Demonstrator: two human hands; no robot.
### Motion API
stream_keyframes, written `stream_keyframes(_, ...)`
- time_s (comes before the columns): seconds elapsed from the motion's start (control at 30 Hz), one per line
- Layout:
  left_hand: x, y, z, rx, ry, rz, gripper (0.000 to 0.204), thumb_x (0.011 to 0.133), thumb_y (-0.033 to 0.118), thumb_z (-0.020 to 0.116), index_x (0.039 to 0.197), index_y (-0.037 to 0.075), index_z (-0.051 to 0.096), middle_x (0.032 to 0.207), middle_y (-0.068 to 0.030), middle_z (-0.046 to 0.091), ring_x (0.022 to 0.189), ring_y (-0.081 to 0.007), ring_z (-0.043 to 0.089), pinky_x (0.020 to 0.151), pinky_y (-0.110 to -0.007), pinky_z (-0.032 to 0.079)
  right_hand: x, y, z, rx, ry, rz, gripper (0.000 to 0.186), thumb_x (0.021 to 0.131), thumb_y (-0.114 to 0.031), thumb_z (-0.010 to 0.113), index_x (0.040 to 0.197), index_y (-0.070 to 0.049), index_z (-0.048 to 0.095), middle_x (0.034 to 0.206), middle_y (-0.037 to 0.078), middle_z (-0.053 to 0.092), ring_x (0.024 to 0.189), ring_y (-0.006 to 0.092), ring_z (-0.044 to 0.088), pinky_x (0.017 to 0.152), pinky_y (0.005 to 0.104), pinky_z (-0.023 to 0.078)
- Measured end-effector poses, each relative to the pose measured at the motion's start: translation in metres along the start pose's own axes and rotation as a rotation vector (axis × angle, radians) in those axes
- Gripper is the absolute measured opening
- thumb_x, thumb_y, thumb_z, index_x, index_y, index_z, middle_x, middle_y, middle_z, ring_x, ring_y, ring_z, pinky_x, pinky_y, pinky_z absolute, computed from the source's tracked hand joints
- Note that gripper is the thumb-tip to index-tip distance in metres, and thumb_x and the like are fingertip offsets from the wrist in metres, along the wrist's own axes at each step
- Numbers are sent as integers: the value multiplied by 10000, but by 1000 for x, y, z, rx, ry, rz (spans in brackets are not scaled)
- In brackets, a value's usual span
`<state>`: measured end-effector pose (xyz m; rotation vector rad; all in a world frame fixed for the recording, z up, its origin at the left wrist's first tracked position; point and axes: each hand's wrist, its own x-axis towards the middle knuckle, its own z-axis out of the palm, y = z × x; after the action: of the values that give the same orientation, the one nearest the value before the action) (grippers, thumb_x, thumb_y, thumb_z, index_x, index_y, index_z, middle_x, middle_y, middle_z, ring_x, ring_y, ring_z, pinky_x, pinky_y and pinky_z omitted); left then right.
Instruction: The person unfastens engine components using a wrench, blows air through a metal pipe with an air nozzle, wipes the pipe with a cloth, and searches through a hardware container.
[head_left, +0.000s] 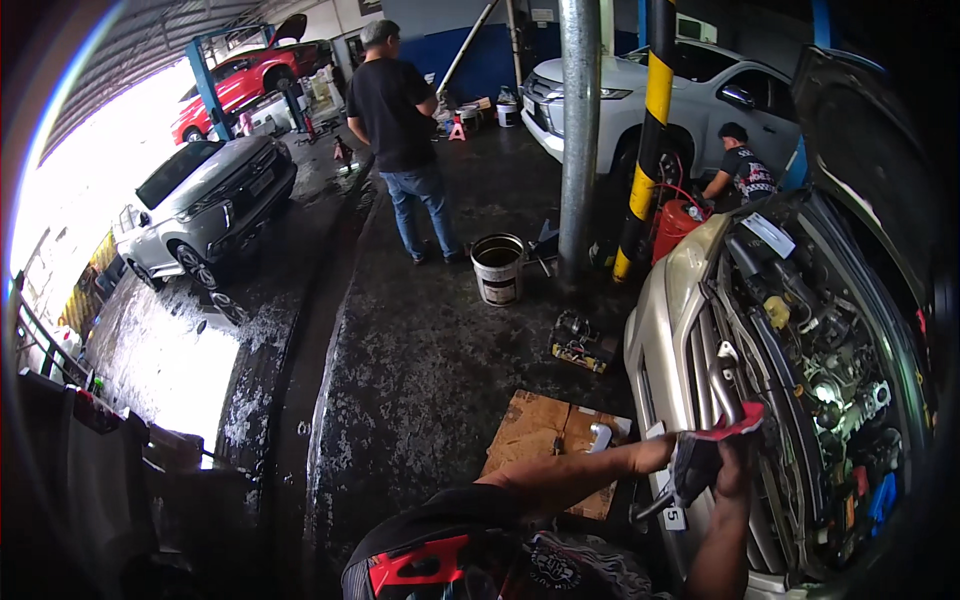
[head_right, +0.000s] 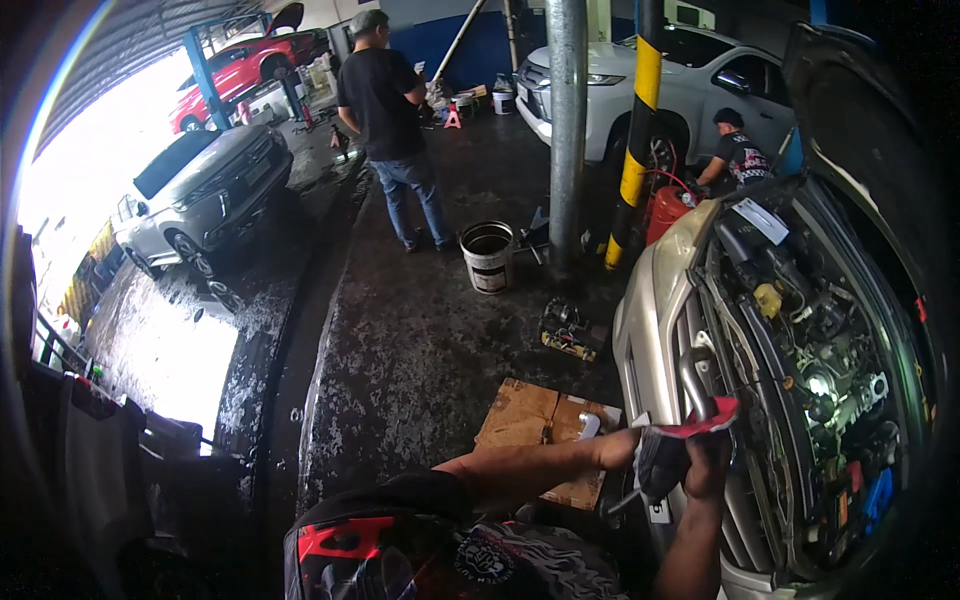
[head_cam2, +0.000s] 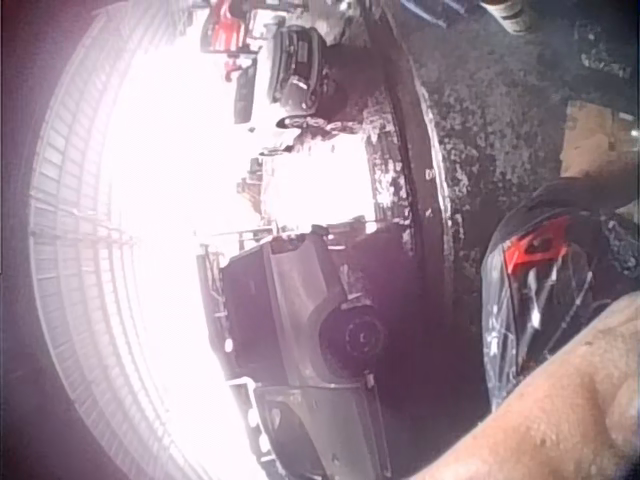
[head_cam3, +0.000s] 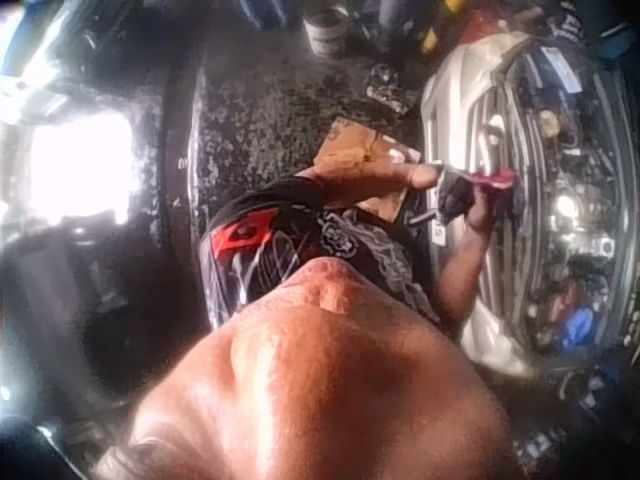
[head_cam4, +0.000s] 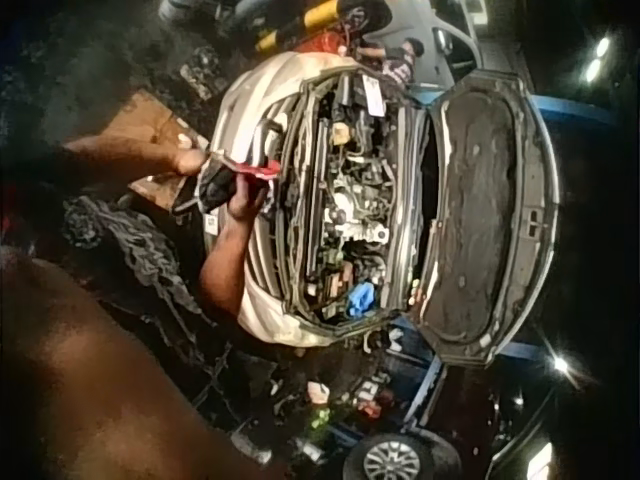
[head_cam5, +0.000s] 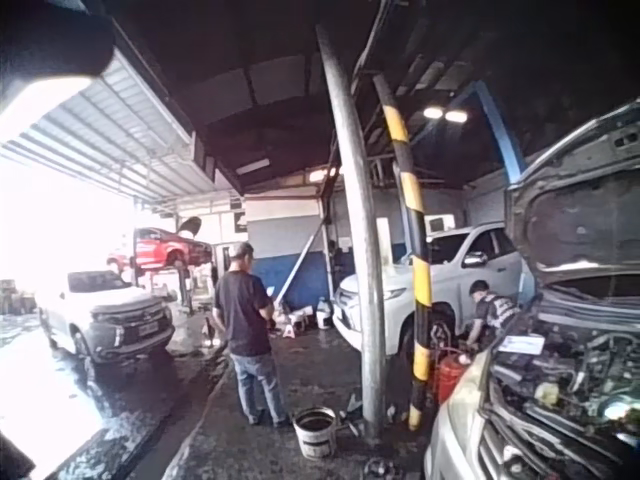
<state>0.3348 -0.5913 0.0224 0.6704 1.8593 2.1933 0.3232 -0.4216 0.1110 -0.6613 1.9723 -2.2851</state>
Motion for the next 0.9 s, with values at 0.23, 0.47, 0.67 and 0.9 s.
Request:
stream_keyframes(0.23,-2,-15,31,518,-79,452,421,746,84,672,1154,46,578,1055,-150,620,1024,-282,588,859,-365,495,8,14,-5,144,197,-14,384,847,-254,624,1150,-36,532,969,64,584,856,165,593,792,310,489)
stream_keyframes(0.47,-21,52,40,662,-40,-305,599,892,355,552,1383,82,341,1037,-250,626,988,-382,614,858,-444,485,2,-15,-38,527,376,366,573,919,-506,481,1283,-64,500,1182,101,585,1041,237,592,925,388,467)
stream_keyframes(0.67,-31,55,34,1012,-278,-393,409,897,389,529,1239,164,522,985,-162,649,971,-335,631,839,-445,500,-15,29,-73,222,247,524,486,861,-456,572,1175,-85,578,981,39,627,875,183,609,794,317,481)
stream_keyframes(0.9,-39,26,44,1025,-290,-482,328,902,366,506,1148,166,593,1046,-129,645,984,-327,629,840,-438,505,-46,47,-91,306,357,711,374,898,-468,504,965,-120,625,750,27,622,641,174,610,613,327,510)
